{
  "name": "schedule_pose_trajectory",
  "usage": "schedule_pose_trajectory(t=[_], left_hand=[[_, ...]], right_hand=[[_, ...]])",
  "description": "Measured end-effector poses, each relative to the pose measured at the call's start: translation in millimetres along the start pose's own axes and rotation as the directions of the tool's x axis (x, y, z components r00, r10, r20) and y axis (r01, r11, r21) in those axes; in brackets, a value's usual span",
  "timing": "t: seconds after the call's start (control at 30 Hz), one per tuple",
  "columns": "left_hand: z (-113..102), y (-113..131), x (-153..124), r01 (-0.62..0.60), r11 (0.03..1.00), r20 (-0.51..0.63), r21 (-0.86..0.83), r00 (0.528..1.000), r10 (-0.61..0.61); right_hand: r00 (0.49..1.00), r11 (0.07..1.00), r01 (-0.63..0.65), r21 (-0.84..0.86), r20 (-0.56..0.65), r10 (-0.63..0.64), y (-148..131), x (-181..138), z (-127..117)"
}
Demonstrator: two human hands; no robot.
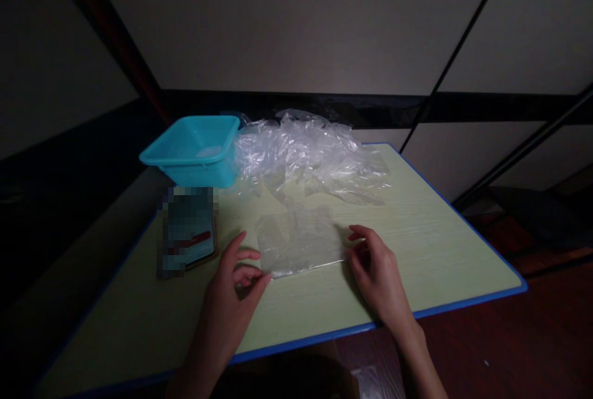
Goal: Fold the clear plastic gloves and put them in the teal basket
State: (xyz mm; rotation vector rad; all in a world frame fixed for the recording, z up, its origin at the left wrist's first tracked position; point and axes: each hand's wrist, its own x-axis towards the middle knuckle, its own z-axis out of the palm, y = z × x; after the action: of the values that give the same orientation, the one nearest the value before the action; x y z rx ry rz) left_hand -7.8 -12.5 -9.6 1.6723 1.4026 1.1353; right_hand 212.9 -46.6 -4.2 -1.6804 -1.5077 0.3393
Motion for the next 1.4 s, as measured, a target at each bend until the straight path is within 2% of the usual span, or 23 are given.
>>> schedule_pose_trajectory(t=[0.07,0.17,0.23,0.3,0.37,0.4,0.5,0.73,1.03,1.4], left_hand=[[0,-1,-1,-0.050,0.995,-0.023,0.091,0.998,0.052],[-1,-2,-4,-0.186,0.952,-0.012,0.245,0.981,0.195],[-2,0,-6,-0.334,0.889,0.103,0.312,0.942,0.318],[-2,3,-8,-0.488,0.797,0.280,0.356,0.870,0.407],[-3,6,-9,-0.588,0.707,0.437,0.392,0.796,0.420],[-3,8,-10,-0.613,0.675,0.488,0.410,0.773,0.406],[-4,9,-12,-0.639,0.624,0.555,0.449,0.747,0.366],[-4,8,-13,-0.651,0.592,0.594,0.475,0.734,0.329],[-4,10,-10,-0.654,0.611,0.604,0.446,0.724,0.333],[-13,2,-19,-0.674,0.600,0.638,0.430,0.697,0.327]], right_hand=[[0.998,0.998,0.044,-0.037,-0.033,-0.046,-2,-1,-1],[0.979,0.968,0.201,-0.150,-0.013,-0.205,-10,-5,0],[0.955,0.929,0.295,-0.225,0.089,-0.282,-19,-10,4],[0.922,0.880,0.371,-0.297,0.226,-0.313,-28,-15,10],[0.876,0.823,0.450,-0.347,0.351,-0.331,-35,-19,16],[0.853,0.797,0.484,-0.361,0.397,-0.338,-37,-21,19],[0.816,0.758,0.530,-0.381,0.472,-0.334,-38,-23,24],[0.786,0.708,0.565,-0.424,0.537,-0.306,-38,-23,23],[0.748,0.693,0.612,-0.382,0.562,-0.352,-37,-29,21],[0.735,0.695,0.612,-0.376,0.594,-0.327,-40,-29,20]])
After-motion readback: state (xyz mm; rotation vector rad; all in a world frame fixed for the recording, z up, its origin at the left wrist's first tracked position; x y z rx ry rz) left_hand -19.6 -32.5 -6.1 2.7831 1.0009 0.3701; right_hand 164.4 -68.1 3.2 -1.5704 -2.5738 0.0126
